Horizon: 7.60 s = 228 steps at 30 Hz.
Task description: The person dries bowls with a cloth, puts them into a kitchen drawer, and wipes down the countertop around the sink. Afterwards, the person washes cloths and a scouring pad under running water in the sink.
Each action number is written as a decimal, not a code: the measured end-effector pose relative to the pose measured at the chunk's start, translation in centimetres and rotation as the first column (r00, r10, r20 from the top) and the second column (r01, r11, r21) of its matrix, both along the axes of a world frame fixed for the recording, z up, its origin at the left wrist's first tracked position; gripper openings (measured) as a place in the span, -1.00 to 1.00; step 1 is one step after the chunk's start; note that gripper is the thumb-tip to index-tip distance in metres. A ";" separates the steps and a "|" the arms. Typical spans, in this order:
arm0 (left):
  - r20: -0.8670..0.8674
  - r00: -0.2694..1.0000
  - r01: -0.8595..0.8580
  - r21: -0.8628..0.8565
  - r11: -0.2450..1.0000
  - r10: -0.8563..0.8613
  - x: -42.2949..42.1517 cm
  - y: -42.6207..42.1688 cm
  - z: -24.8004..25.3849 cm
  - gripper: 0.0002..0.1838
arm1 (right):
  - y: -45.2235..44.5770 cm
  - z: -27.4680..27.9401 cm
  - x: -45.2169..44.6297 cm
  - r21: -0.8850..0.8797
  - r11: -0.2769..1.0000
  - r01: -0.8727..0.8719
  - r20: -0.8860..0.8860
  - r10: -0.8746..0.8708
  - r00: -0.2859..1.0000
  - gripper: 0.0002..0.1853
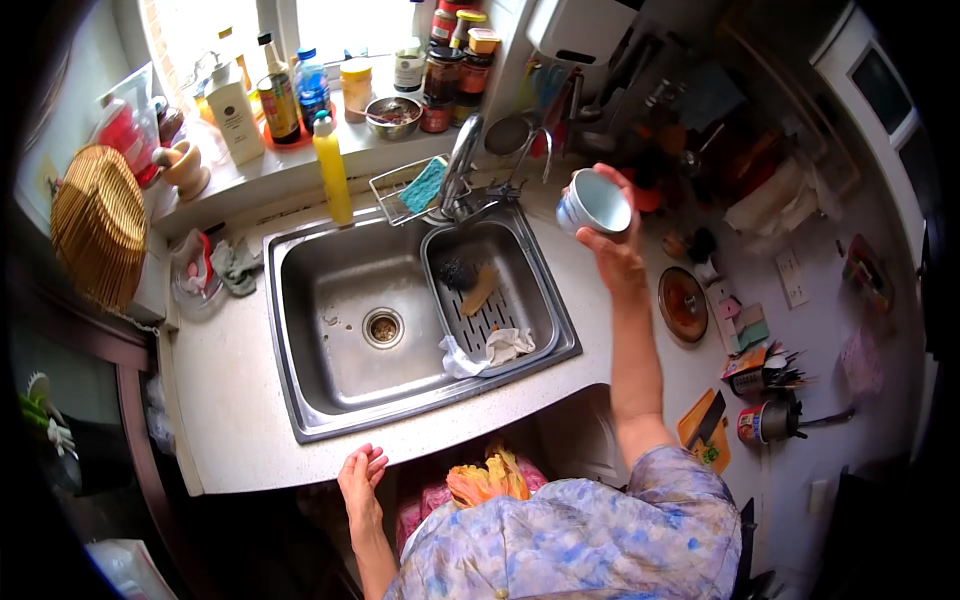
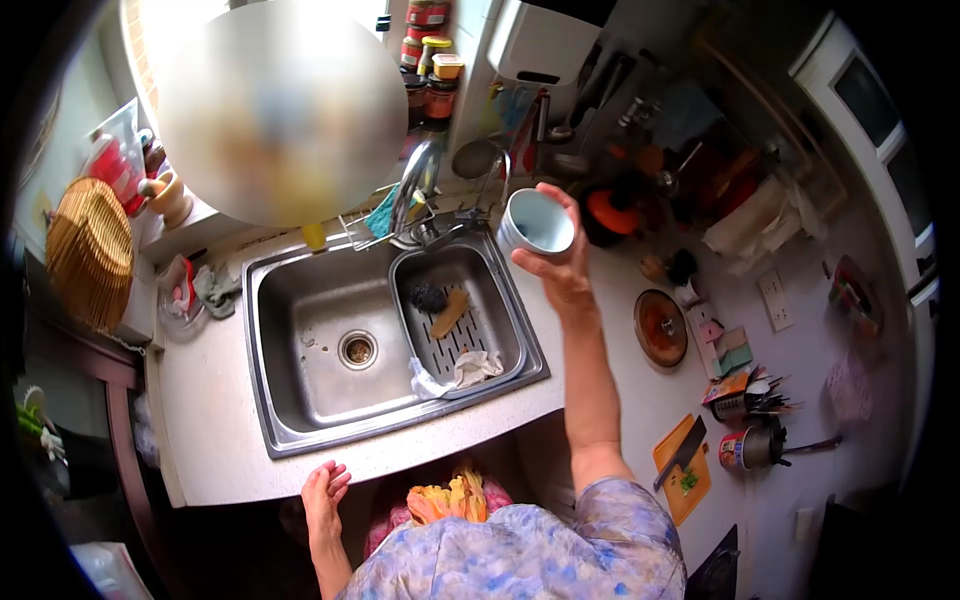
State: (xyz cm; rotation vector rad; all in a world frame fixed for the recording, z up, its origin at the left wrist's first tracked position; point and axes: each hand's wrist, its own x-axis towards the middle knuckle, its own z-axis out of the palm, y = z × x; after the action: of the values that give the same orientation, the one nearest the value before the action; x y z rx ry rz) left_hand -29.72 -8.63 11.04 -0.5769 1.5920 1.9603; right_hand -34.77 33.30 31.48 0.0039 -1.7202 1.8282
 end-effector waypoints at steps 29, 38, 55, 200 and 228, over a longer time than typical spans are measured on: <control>0.114 0.992 0.066 -0.116 0.991 -0.052 -1.4 18.3 1.6 -0.69 | 31.9 -32.9 -12.1 0.561 0.652 0.511 0.233 -0.716 0.658 -0.26; 0.129 0.989 0.091 -0.124 0.988 -0.075 -1.5 19.0 2.3 -0.70 | 32.4 -34.3 -12.1 0.692 0.574 0.438 0.210 -0.740 0.639 -0.11; -0.036 0.785 0.617 -0.033 0.786 -0.618 0.9 8.4 0.6 -0.60 | -11.8 -23.5 25.7 0.450 0.415 0.791 0.325 -0.901 0.287 -0.89; 0.045 0.910 0.414 -0.032 0.910 -0.412 29.2 -1.6 -1.3 -0.70 | -12.8 -30.8 48.6 -0.349 0.855 0.383 0.767 0.025 0.641 -0.64; 0.143 0.941 -0.297 -0.075 0.952 0.306 10.5 -4.6 -1.4 -0.69 | -22.5 -18.6 -10.3 0.386 0.731 -0.563 0.490 0.355 0.796 -0.59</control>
State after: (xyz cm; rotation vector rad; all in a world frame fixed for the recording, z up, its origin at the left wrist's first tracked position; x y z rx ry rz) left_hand -19.24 -13.22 9.65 -1.0210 1.5350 2.0360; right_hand -45.04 10.84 12.88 0.3601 -2.6640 1.7017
